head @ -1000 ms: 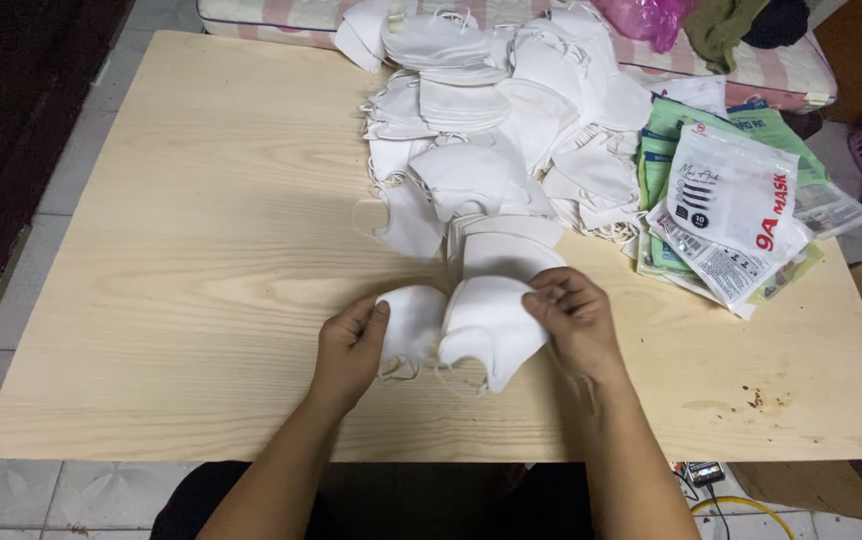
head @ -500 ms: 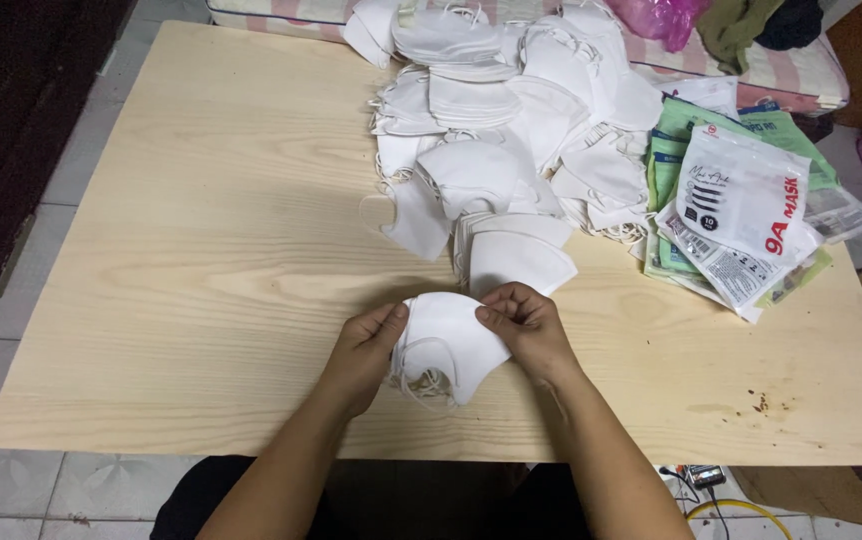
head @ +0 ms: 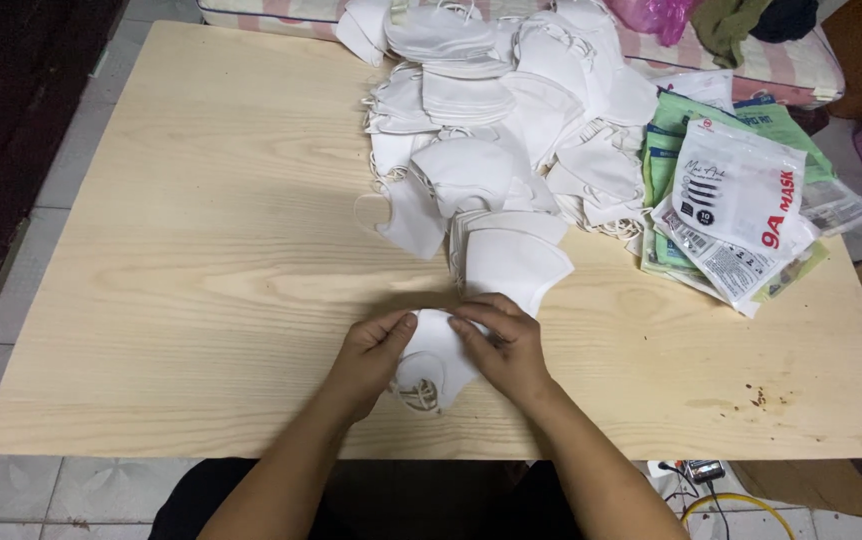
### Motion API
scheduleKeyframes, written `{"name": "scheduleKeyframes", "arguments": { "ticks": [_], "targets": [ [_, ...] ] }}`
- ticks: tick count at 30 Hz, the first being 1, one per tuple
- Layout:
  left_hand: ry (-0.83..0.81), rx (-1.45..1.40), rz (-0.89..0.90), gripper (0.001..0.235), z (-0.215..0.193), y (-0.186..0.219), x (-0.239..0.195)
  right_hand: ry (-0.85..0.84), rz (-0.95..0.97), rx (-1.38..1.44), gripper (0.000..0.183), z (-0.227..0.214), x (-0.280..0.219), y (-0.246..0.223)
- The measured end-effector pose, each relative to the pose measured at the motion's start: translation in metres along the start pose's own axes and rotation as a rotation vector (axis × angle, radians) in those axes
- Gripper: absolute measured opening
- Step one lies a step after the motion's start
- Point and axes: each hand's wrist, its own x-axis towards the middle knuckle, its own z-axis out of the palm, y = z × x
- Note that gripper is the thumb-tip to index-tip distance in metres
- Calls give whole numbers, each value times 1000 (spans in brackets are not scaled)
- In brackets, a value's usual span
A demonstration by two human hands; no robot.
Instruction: Stacking and aligning white face masks from a large pile on a wooden table.
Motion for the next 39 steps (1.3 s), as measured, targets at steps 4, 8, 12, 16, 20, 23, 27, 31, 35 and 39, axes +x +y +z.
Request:
{"name": "scheduleKeyframes", "arguments": {
  "ticks": [4, 8, 12, 16, 20, 23, 27, 31, 35, 39],
  "targets": [
    [-13, -9, 15, 33, -12, -23, 17, 67, -129, -34, 17, -16, 8, -16],
    [-24, 16, 33, 31, -7, -16, 11, -6, -59, -77, 23, -16, 10, -29],
    [-60, 5, 4, 29, 2, -13, 4, -53, -32, -87, 29, -2, 1, -16],
    [-57, 4, 4, 30, -8, -28, 14, -40, -73, -131, 16, -6, 5, -23],
    [-60, 49, 35, 32, -8, -21, 13, -100, -120, -97, 10, -13, 10, -36],
    [-29, 143, 63, 34, -8, -4, 7, -102, -77, -30, 7, -21, 8, -37],
    [-74, 220, 98, 33, -16, -13, 12, -252, 72, 105, 11, -28, 3, -37],
    [-172, 194, 83, 31, -9, -17, 12, -290, 122, 103, 10, -21, 0, -25],
    [-260, 178, 74, 33, 0, 0, 1, -216, 184, 79, 10, -16, -1, -19],
    [-296, 188, 31, 38, 3, 8, -5, -219, 220, 76, 9, -14, -5, -13]
  ]
}}
